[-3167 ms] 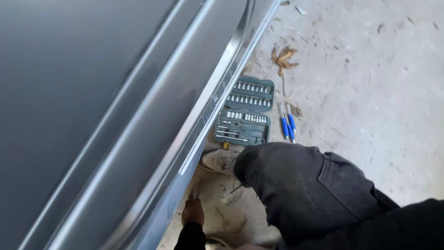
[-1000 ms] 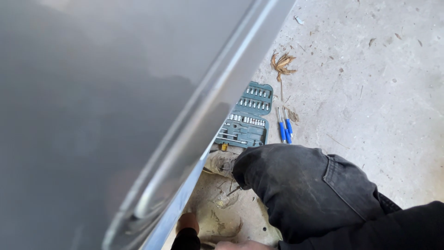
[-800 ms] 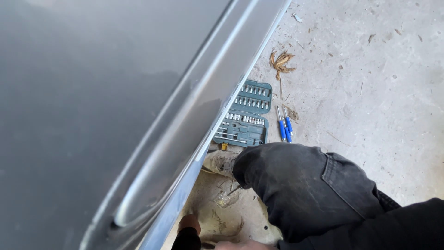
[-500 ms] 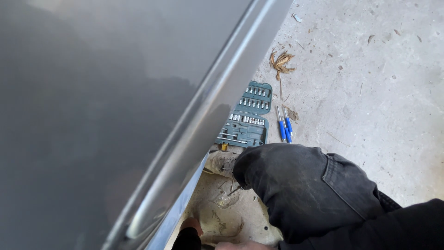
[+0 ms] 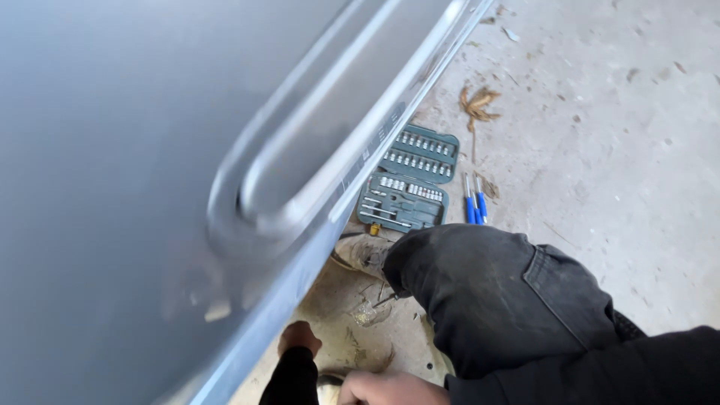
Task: Installing a plastic fender flare or trim piece onto the wheel arch of a car.
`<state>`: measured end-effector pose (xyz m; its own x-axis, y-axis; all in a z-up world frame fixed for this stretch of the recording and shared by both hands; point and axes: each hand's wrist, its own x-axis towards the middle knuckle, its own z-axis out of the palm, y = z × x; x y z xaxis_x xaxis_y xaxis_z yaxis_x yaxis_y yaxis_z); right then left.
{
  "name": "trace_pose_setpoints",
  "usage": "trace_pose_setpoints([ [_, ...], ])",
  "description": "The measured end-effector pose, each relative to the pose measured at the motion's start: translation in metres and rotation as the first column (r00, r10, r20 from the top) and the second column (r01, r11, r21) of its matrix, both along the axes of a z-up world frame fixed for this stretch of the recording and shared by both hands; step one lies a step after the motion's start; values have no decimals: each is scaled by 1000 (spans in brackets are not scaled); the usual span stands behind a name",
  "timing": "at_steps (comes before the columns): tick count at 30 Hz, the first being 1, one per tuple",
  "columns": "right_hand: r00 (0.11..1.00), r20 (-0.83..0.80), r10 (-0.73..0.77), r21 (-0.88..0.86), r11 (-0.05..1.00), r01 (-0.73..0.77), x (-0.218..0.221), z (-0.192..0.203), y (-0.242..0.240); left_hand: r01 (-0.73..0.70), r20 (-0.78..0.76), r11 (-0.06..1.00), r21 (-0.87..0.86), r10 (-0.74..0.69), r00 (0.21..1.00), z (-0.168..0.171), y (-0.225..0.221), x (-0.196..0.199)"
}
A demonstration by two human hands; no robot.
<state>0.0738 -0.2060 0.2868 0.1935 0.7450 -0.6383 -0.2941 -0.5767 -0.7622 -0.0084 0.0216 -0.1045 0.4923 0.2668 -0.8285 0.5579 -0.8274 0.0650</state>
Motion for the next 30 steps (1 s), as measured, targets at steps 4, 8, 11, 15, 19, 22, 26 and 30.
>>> trace_pose_setpoints([
  [4, 996, 87, 5, 318, 947, -33, -1, 10, -16, 25, 102, 999, 36, -29, 994, 0, 4, 3],
  [8, 995, 101, 18, 392, 918, -56, 7, 85, -18, -8, 305, 1000, 13, 4, 952, 22, 2, 23],
  [11, 997, -26, -74, 392, 917, 78, 10, 123, -27, -28, 542, 994, -104, 81, 836, 68, -6, 29],
  [15, 889, -349, -297, 317, 855, 410, 29, 141, -40, -245, 543, 808, -537, 552, 633, 226, -42, 4],
  [19, 811, -566, -147, 530, 688, 495, 99, 118, -113, -251, 563, 708, -660, 688, 458, 358, -74, -64],
  [22, 794, -580, -181, 559, 621, 549, 147, 102, -204, -113, 514, 544, -832, 831, 212, 403, -96, -127],
  [26, 749, 27, -662, 514, 652, 558, 234, 17, -306, -51, 448, 445, -894, 888, -102, 439, -128, -193],
  [30, 761, 533, -370, -93, 868, 487, 271, -114, -377, -29, 413, 416, -909, 891, -187, 451, -152, -213],
])
